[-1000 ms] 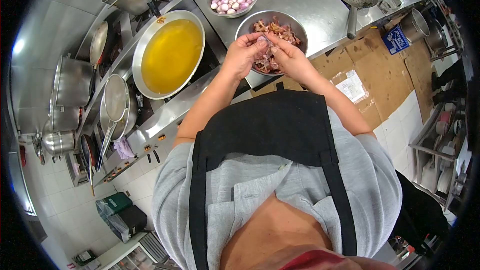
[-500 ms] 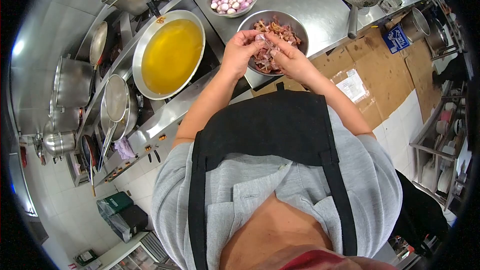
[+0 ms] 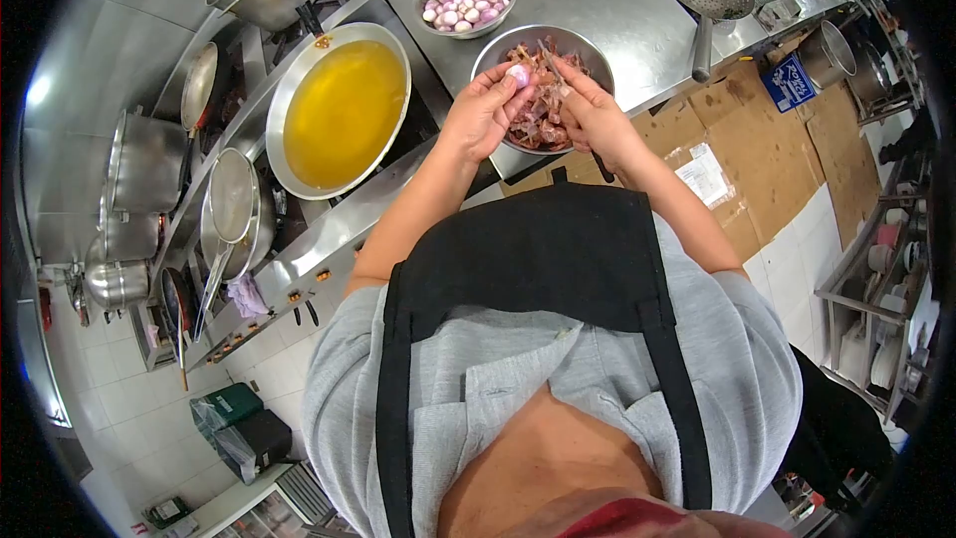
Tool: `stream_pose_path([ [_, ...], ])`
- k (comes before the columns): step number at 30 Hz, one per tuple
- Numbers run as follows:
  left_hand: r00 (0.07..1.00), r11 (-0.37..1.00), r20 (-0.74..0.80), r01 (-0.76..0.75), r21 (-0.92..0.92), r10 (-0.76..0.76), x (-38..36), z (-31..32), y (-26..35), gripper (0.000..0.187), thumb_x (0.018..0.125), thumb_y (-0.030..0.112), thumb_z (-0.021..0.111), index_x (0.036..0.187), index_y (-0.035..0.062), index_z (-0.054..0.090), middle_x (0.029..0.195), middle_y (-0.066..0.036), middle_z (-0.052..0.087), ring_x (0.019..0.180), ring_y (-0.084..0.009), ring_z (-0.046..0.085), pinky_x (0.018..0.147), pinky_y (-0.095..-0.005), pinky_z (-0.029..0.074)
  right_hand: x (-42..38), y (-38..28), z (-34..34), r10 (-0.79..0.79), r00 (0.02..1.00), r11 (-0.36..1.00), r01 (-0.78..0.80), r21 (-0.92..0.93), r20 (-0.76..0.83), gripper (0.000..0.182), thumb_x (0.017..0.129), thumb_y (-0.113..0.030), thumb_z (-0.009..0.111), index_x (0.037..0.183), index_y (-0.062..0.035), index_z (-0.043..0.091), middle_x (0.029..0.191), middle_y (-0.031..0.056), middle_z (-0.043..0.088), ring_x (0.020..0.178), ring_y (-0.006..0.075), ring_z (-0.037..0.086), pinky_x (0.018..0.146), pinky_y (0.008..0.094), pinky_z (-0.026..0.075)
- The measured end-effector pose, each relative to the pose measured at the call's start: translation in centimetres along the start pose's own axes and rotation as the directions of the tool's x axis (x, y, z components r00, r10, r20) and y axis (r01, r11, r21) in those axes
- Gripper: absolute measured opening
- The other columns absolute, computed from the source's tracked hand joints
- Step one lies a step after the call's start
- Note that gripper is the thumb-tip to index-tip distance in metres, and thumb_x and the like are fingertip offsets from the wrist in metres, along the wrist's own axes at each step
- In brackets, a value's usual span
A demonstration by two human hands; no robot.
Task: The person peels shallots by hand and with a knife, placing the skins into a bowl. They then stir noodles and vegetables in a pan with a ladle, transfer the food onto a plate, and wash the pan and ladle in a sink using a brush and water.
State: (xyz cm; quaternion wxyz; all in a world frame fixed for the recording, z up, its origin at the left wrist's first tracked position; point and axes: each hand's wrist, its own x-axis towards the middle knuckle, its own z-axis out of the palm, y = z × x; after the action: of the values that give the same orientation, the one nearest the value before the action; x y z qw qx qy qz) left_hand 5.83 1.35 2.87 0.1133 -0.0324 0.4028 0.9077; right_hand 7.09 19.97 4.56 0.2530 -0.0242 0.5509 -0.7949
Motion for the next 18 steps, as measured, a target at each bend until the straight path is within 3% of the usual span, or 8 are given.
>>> stream_pose_path([
  [3, 1.000, 1.000, -0.001, 0.023, -0.015, -0.023, 0.0, -0.3, -0.3, 0.021, 0.089, 0.005, 0.055, 0.109, -0.0011, 0.052, 0.106, -0.013, 0.059, 0.100, -0.0215, 0.059, 0.093, -0.0332, 0.048, 0.3, 0.5, 0.6, -0.095, 0.995, 0.967, 0.098, -0.235, 0.026, 0.046, 0.096, -0.015, 0.042, 0.141, -0.0175, 0.033, 0.065, -0.0062, 0.038, 0.050, 0.0025, 0.031, 0.044, 0.0184, 0.029],
  [5, 1.000, 1.000, -0.011, 0.018, -0.005, -0.018, 0.1, -0.3, -0.3, 0.021, 0.089, 0.005, 0.055, 0.109, -0.0011, 0.052, 0.107, -0.013, 0.059, 0.100, -0.0211, 0.059, 0.092, -0.0332, 0.048, 1.0, 1.7, 0.4, -0.246, 0.962, 0.848, 0.272, -0.455, 0.117, 0.045, 0.093, -0.014, 0.045, 0.136, -0.0061, 0.038, 0.120, 0.0103, 0.054, 0.099, 0.0124, 0.053, 0.086, 0.0245, 0.042],
  [6, 1.000, 1.000, 0.011, 0.026, -0.003, -0.026, 0.0, -0.3, -0.2, 0.020, 0.089, 0.005, 0.055, 0.108, -0.0012, 0.052, 0.107, -0.013, 0.059, 0.101, -0.0214, 0.058, 0.092, -0.0334, 0.048, 0.8, 1.6, 0.5, -0.221, 0.971, 0.883, 0.240, -0.403, 0.095, 0.044, 0.093, -0.014, 0.045, 0.135, -0.0050, 0.040, 0.127, 0.0111, 0.050, 0.115, 0.0149, 0.046, 0.098, 0.0253, 0.033],
  [7, 0.999, 0.999, 0.033, 0.034, -0.002, -0.033, -0.1, -0.2, -0.2, 0.020, 0.089, 0.005, 0.055, 0.108, -0.0012, 0.053, 0.106, -0.013, 0.059, 0.101, -0.0218, 0.058, 0.091, -0.0336, 0.049, 0.8, 1.6, 0.4, -0.223, 0.970, 0.883, 0.242, -0.402, 0.095, 0.044, 0.093, -0.014, 0.045, 0.135, -0.0050, 0.040, 0.127, 0.0111, 0.050, 0.115, 0.0149, 0.046, 0.098, 0.0253, 0.033],
  [9, 1.000, 1.000, -0.018, -0.013, 0.027, 0.013, -0.1, 0.1, 0.4, 0.019, 0.089, 0.005, 0.055, 0.107, -0.0010, 0.052, 0.106, -0.013, 0.059, 0.099, -0.0224, 0.059, 0.089, -0.0339, 0.049, 1.2, 1.4, -0.2, -0.287, 0.956, 0.905, 0.290, -0.311, 0.054, 0.046, 0.095, -0.014, 0.044, 0.140, -0.0111, 0.034, 0.072, -0.0062, 0.045, 0.058, 0.0010, 0.036, 0.049, 0.0163, 0.030],
  [11, 0.995, 0.996, -0.071, -0.063, 0.059, 0.067, 0.3, -0.3, 1.2, 0.019, 0.089, 0.004, 0.055, 0.107, -0.0008, 0.052, 0.105, -0.012, 0.059, 0.098, -0.0230, 0.059, 0.088, -0.0341, 0.050, 1.3, 1.3, -0.6, -0.255, 0.967, 0.919, 0.240, -0.313, -0.007, 0.045, 0.096, -0.016, 0.044, 0.140, -0.0109, 0.034, 0.069, -0.0060, 0.044, 0.057, 0.0009, 0.036, 0.049, 0.0164, 0.029],
  [16, 0.938, 0.850, -0.141, -0.213, 0.482, 0.316, 3.6, -1.5, 5.5, 0.026, 0.087, 0.013, 0.060, 0.107, -0.0012, 0.052, 0.097, -0.009, 0.060, 0.091, -0.0190, 0.060, 0.078, -0.0284, 0.049, 1.2, 0.5, -1.0, -0.053, 0.994, 0.949, 0.021, -0.314, -0.094, 0.042, 0.093, -0.024, 0.049, 0.132, -0.0084, 0.045, 0.064, -0.0041, 0.048, 0.055, 0.0044, 0.043, 0.050, 0.0197, 0.035],
  [18, 0.916, 0.692, -0.088, -0.229, 0.684, 0.391, 6.6, -3.1, 7.0, 0.026, 0.087, 0.015, 0.061, 0.106, -0.0017, 0.054, 0.092, -0.008, 0.061, 0.088, -0.0160, 0.060, 0.076, -0.0261, 0.049, 2.9, 1.5, -2.9, -0.286, 0.958, 0.636, 0.206, -0.743, 0.020, 0.038, 0.085, -0.029, 0.055, 0.106, 0.0023, 0.060, 0.091, 0.0205, 0.064, 0.082, 0.0284, 0.062, 0.075, 0.0355, 0.047],
])
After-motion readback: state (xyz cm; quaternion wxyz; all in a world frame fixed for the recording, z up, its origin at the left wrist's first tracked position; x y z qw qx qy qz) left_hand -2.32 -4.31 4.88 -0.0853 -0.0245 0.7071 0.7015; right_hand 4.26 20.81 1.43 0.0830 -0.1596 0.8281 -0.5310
